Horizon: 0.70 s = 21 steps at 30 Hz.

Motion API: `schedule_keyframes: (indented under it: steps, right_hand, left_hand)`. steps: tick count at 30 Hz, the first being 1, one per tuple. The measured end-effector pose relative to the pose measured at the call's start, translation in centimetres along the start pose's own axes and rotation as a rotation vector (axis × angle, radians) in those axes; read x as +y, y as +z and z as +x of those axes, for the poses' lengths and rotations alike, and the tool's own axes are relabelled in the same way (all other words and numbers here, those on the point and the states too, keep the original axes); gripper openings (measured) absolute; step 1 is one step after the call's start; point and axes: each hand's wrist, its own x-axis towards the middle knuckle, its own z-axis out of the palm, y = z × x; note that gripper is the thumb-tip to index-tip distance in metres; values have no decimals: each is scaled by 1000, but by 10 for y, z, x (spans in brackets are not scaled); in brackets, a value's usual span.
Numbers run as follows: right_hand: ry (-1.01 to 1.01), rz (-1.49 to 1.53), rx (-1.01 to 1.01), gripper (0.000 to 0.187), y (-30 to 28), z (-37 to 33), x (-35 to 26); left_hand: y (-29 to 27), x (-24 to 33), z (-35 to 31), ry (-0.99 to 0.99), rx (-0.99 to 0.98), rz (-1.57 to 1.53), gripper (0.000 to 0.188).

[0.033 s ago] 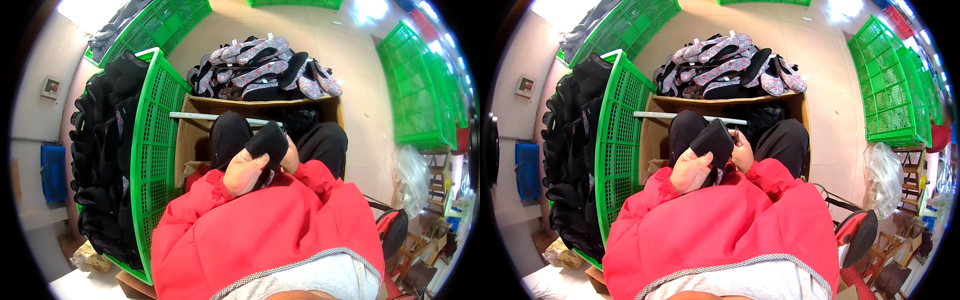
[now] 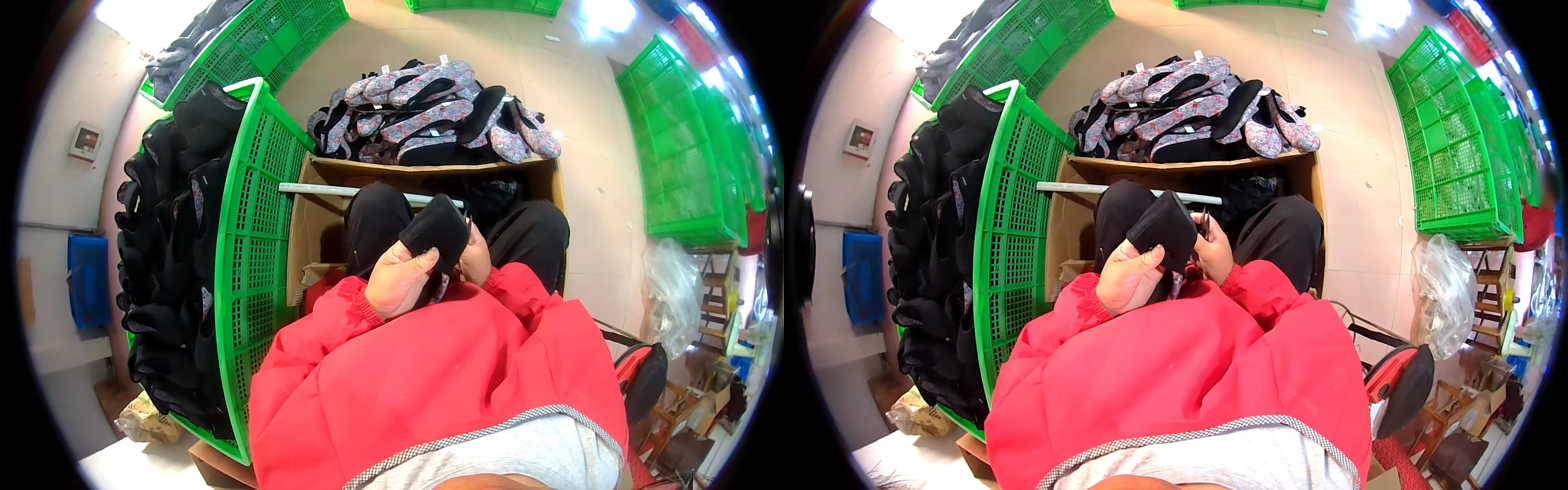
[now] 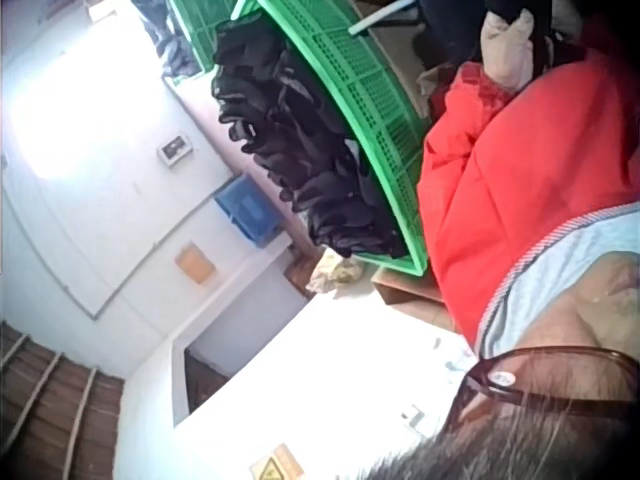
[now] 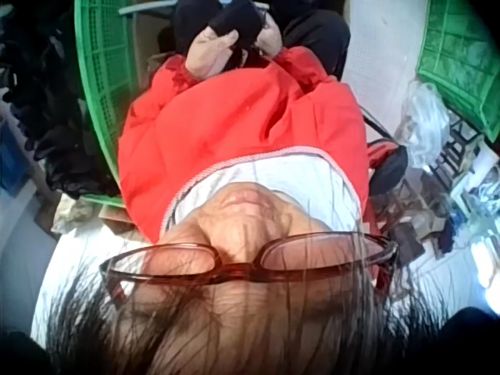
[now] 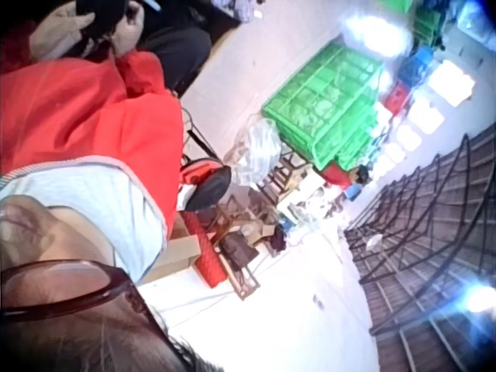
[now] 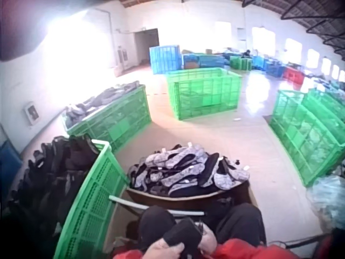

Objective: The person sits on the floor and sews a small white tag onto the top of a black slipper using a needle and thread. They repeat this process for multiple slippers, picking each one from a green crate, stitching the tag, and placing the finished slipper into a cardboard box.

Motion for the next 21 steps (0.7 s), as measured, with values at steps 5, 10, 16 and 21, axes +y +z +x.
schedule_keyframes:
  steps: [5, 10, 16, 21]
  right_hand:
    - [-3, 59, -116, 21, 4, -8, 0]
    - [115, -35, -74, 18, -11, -9, 1]
    - [186, 26, -113, 21, -9, -12, -4]
    - [258, -137, -133, 25, -16, -2, -4]
  left_hand:
    - [-10, -8, 23, 278, 15, -29, 43]
    - [-27, -7, 39, 330, 81, -66, 36]
    - [-45, -8, 48, 374, 135, 4, 34]
    - [-32, -8, 50, 434, 298, 172, 29]
